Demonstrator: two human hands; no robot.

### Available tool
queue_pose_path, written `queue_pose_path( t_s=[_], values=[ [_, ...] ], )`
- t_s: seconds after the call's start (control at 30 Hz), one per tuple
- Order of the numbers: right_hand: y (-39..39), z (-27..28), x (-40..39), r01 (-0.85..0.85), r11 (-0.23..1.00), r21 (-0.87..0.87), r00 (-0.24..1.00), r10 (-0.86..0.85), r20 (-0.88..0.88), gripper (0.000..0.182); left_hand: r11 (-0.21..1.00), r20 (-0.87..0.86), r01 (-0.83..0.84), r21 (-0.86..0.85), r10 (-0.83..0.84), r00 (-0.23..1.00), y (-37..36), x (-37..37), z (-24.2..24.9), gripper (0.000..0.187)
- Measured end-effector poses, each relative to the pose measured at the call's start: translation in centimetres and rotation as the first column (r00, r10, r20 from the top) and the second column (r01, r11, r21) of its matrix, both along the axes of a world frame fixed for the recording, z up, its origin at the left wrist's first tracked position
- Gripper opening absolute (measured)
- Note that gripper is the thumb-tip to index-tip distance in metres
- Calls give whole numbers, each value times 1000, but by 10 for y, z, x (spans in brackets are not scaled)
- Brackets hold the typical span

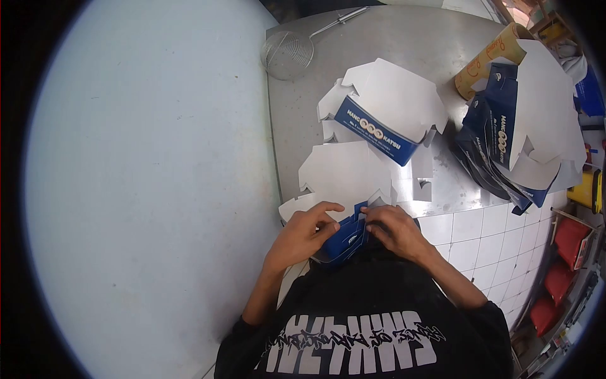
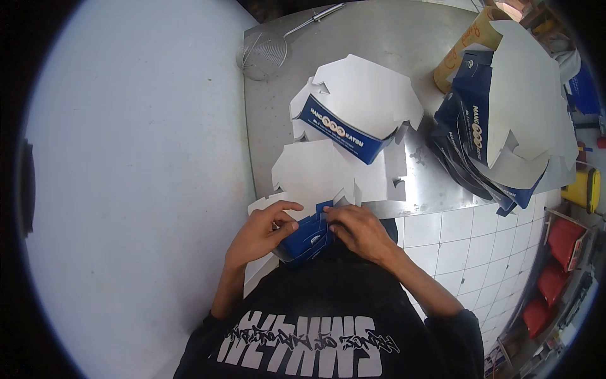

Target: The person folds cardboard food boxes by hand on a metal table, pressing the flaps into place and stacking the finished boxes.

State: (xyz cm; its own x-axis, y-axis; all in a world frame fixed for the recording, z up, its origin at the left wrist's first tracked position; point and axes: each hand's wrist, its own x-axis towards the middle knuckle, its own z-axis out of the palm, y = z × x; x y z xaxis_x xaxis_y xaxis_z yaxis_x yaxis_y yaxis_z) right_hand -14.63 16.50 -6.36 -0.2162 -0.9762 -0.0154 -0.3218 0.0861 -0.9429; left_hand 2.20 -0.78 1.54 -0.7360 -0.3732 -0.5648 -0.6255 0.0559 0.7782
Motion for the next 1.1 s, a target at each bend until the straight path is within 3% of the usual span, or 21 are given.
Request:
queue_pose_path(
  t_s=[0.1, 0.3, 0.43, 0.5, 0.53, 0.63, 0.67, 0.73, 0.87, 1.07, 1.1],
  values=[
    [0, 8, 3, -14, 994, 107, 998, 21, -62, 30, 997, -14, -32, -68, 31, 999, 8, -2, -2, 27],
    [-1, 4, 8, -2, 1000, 0, 998, 2, -56, 33, 988, 20, -103, -115, 106, 994, 13, -1, -3, 24],
    [-9, 8, 0, 38, 991, 132, 982, -61, 177, 27, 971, 60, -176, -162, 188, 980, 19, -5, 7, 22],
    [-10, 7, 2, 77, 972, 223, 940, -145, 309, 22, 942, 30, -199, -270, 215, 976, 33, -5, 4, 22],
    [-11, 8, 2, 70, 970, 233, 949, -137, 285, 20, 923, 12, -209, -323, 225, 974, 40, -5, 3, 22],
    [-14, 11, 3, 67, 961, 267, 965, -131, 229, 16, 752, -134, -76, -655, -17, 991, 55, 4, -7, 24],
    [-13, 11, 2, 76, 956, 283, 965, -142, 221, 16, 837, -71, -32, -547, -8, 997, 53, 8, -5, 25],
    [-11, 9, 2, 97, 951, 294, 961, -166, 220, 15, 890, -72, 32, -455, -73, 995, 40, 9, 7, 23],
    [-12, 6, 4, 67, 967, 247, 952, -136, 275, 15, 911, -34, 166, -378, -193, 981, 34, 20, 8, 23],
    [-15, 12, -4, 47, 965, 259, 978, -98, 187, 14, 926, -171, -21, -378, -48, 984, 42, 22, -13, 20],
    [-15, 13, -4, 35, 963, 269, 984, -80, 160, 14, 871, -187, 8, -491, -115, 976, 43, 26, -17, 26]
  ],
)
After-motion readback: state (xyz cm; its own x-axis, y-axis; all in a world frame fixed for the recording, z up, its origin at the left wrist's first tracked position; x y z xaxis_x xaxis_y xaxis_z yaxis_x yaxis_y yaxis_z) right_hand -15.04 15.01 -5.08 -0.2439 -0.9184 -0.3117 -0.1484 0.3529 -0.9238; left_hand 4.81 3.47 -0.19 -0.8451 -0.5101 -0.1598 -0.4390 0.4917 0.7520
